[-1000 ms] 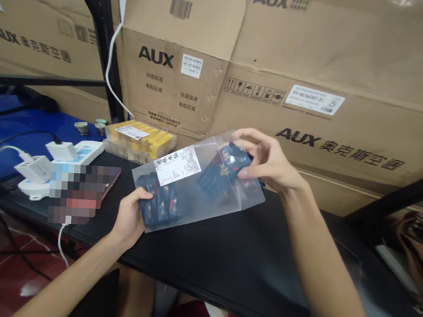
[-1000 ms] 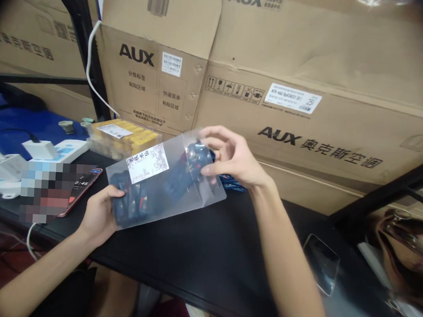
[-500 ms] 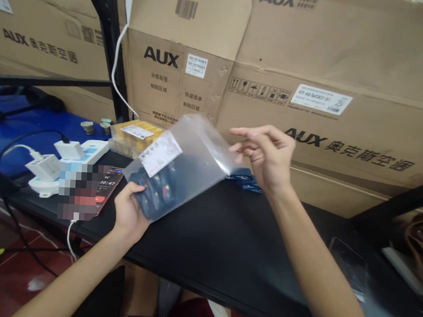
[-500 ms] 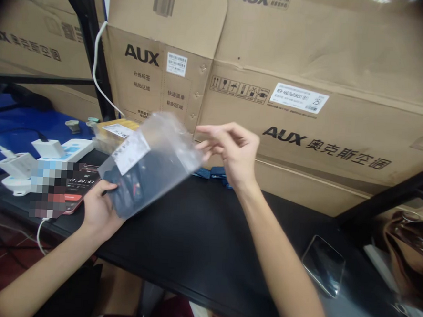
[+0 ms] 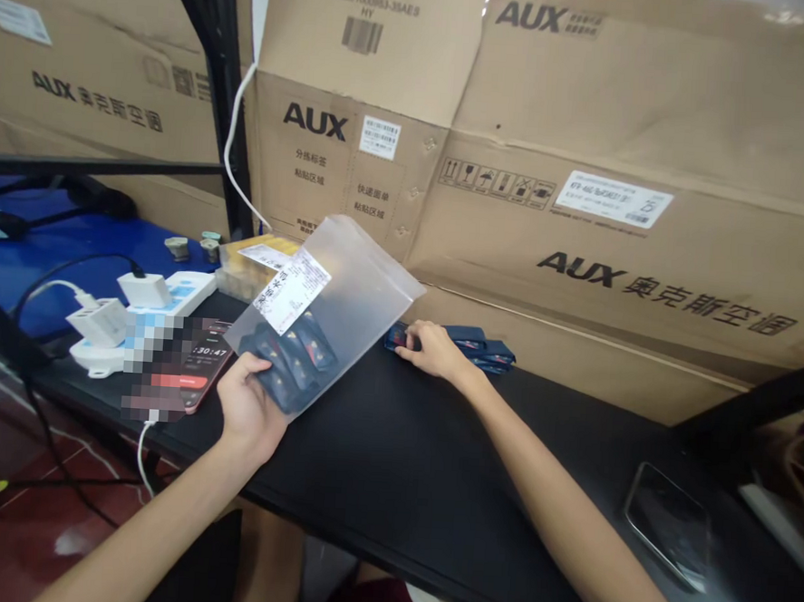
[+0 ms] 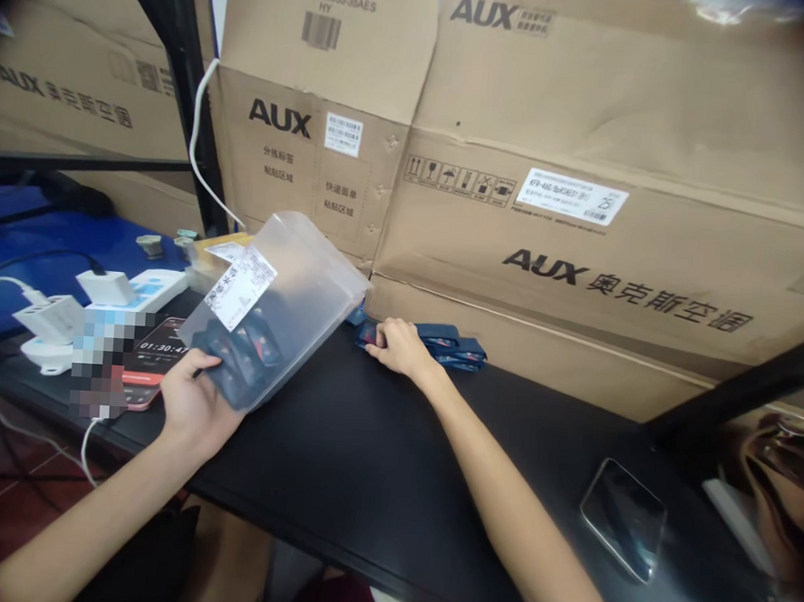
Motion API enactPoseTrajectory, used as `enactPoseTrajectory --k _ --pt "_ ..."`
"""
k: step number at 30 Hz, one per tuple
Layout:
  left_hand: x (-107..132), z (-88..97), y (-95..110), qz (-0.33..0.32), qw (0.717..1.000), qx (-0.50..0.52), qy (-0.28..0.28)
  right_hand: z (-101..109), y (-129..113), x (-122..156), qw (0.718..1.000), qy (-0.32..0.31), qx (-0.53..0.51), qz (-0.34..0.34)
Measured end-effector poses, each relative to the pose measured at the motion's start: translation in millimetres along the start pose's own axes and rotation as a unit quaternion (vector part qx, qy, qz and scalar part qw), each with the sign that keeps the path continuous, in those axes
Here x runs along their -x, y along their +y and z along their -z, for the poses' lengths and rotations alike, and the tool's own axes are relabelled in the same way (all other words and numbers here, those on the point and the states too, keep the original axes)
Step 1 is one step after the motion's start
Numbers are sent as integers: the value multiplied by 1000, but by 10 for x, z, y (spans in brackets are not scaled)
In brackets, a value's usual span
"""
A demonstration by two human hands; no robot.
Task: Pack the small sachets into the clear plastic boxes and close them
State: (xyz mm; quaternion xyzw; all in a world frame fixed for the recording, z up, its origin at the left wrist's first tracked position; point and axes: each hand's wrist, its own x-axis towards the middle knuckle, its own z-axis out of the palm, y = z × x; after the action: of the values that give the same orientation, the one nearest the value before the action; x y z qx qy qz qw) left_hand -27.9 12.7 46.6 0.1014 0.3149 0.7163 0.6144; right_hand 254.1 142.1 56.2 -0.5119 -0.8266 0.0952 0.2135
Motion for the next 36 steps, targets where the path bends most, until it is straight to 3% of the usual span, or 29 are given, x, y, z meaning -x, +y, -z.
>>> enactPoseTrajectory --k 6,9,12,16,20,22,27,32,36 --pt "29 -14 -2 -9 1000 -8 -1 122 -230 71 993 -111 -31 39" --pt "19 -6 3 1 1000 -10 -6 117 -394 133 972 -200 -102 69" --pt "9 -6 3 -1 1000 -5 -7 158 -565 199 953 -240 -153 102" --pt "-5 -8 -9 -9 1000 5 -7 248 -725 253 944 -281 -108 134" --pt "-17 -10 -16 -6 1000 6 8 296 -716 221 930 -326 -75 153" --pt "-16 -16 -14 -2 1000 4 8 314 -664 188 937 -305 -86 148" --pt "2 -35 -7 2 1000 0 11 308 -536 156 979 -176 -44 94" --pt "16 -48 -7 11 1000 -11 9 172 -517 195 987 -158 -4 28" --pt "20 -60 -2 9 1000 -15 8 163 -510 211 982 -185 28 1"
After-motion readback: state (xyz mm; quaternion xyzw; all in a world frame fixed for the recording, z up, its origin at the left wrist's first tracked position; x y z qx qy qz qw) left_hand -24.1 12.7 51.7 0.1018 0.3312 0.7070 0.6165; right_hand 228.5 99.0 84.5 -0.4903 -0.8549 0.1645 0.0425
